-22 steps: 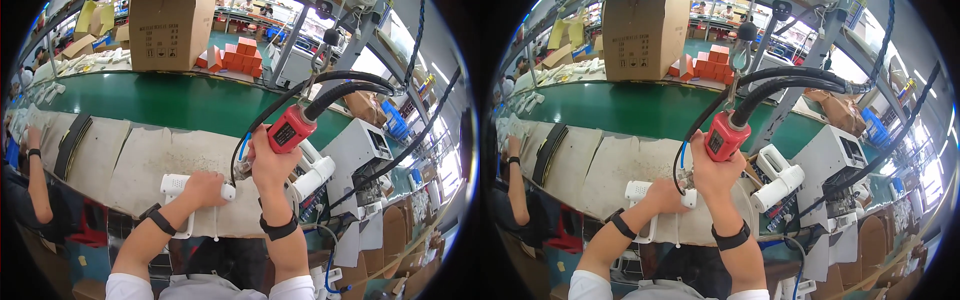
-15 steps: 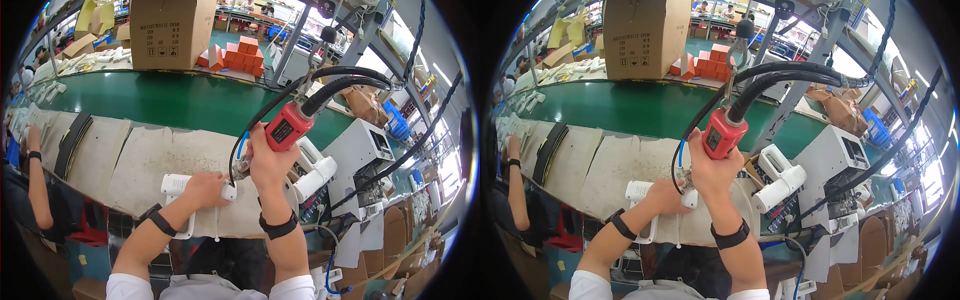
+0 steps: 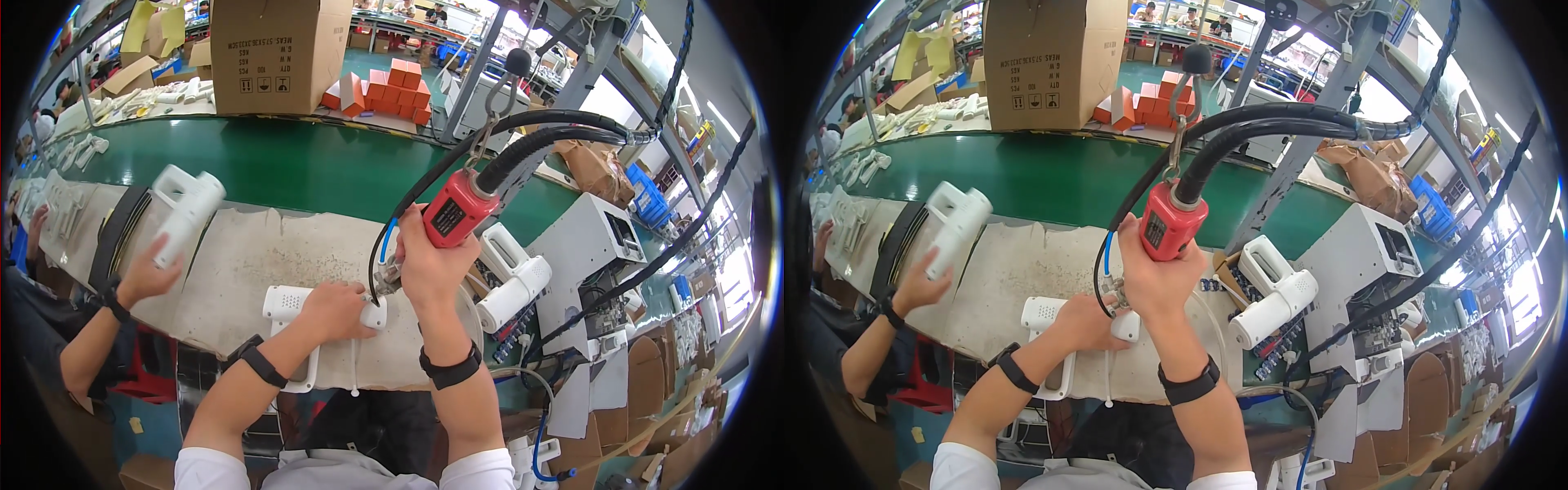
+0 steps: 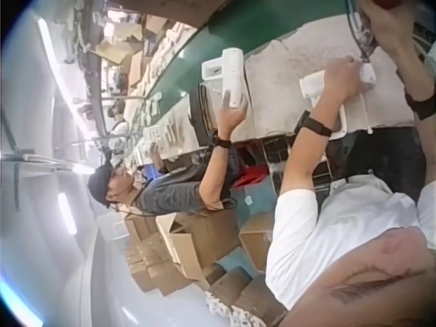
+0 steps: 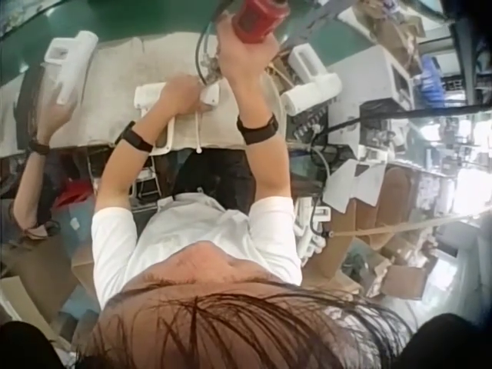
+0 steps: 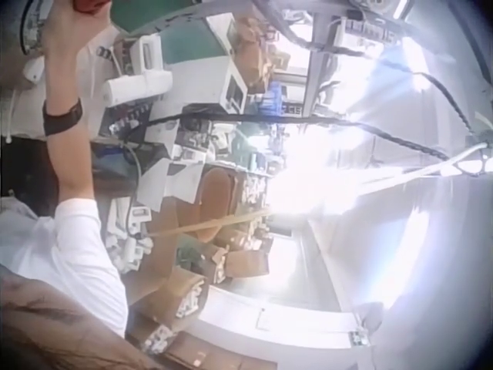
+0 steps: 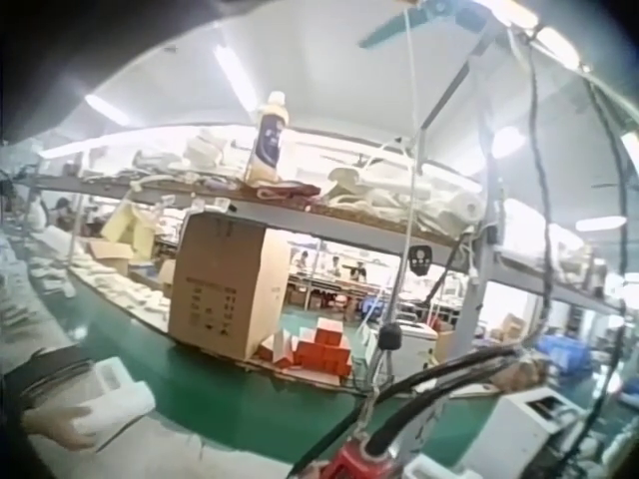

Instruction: The person picks up a white plastic housing, positions it under a pneumatic screwdriver to drive a screw, and then places the finished piece into a cardboard box before repeating the process.

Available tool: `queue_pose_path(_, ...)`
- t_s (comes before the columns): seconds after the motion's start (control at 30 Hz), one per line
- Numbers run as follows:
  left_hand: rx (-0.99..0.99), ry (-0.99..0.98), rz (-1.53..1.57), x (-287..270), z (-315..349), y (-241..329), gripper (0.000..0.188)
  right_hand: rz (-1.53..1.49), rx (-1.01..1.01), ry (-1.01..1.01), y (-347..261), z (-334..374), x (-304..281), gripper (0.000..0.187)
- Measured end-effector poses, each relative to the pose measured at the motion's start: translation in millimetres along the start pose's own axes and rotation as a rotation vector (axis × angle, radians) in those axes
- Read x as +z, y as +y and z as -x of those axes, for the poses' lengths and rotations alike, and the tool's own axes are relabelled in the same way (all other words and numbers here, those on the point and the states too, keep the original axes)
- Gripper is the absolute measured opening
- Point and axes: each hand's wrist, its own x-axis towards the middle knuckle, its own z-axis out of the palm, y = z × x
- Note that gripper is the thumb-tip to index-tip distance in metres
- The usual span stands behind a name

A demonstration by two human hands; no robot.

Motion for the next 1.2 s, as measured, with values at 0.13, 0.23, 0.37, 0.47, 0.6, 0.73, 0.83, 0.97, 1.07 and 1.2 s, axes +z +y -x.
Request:
queue_pose_path(0.13, -0.053, -0.043, 0.050, -18.2, 5.3, 10.8, 0.057, 0.038, 0.046, -0.045, 15.7, 6.8, -0.9, 0.015)
queue_pose_path(0.23, -0.121, -0.105, 0.112, -22.0, 5.9, 11.9, 0.058, 0.036, 0.028, -0.086, 13.4, 13.6, 3.1, 0.016)
queue_pose_path(0.37, -0.132, -0.025, 0.130, -20.6, 7.5, 14.1, 0.056, 0.086, -0.024, -0.051, 12.0, 12.8, 2.0, 0.014)
queue_pose_path(0.47, -0.119, 0.048, 0.116, -6.6, 4.0, 7.5, 0.058, 0.080, -0.108, 0.001, -19.2, 7.6, -9.6, 0.011)
queue_pose_path(0.6, -0.158, -0.061, 0.126, -10.0, -0.9, 7.0, 0.060, 0.020, -0.020, -0.061, -58.3, 12.1, -19.5, 0.008)
queue_pose_path(0.73, -0.122, 0.021, 0.075, -1.0, -2.1, 3.5, 0.061, 0.093, -0.019, -0.086, -47.8, 19.1, -19.2, 0.009)
queue_pose_path(0.83, -0.089, 0.044, 0.079, 6.7, -5.0, -0.5, 0.064, 0.087, 0.004, -0.074, -37.2, 23.5, -19.1, 0.009)
queue_pose_path(0.97, -0.029, 0.031, 0.081, 16.4, -5.9, -10.2, 0.075, 0.085, 0.098, -0.103, -16.1, 39.8, -10.5, 0.008)
queue_pose_path(1.07, 0.131, 0.151, 0.159, -1.5, 12.1, -24.7, 0.081, 0.087, 0.039, -0.152, -6.3, 40.8, -13.9, 0.008)
queue_pose_path(1.2, 0.017, 0.184, 0.073, -16.2, 34.6, -62.6, 0.082, 0.093, 0.044, -0.103, -12.3, 34.1, -17.4, 0.007)
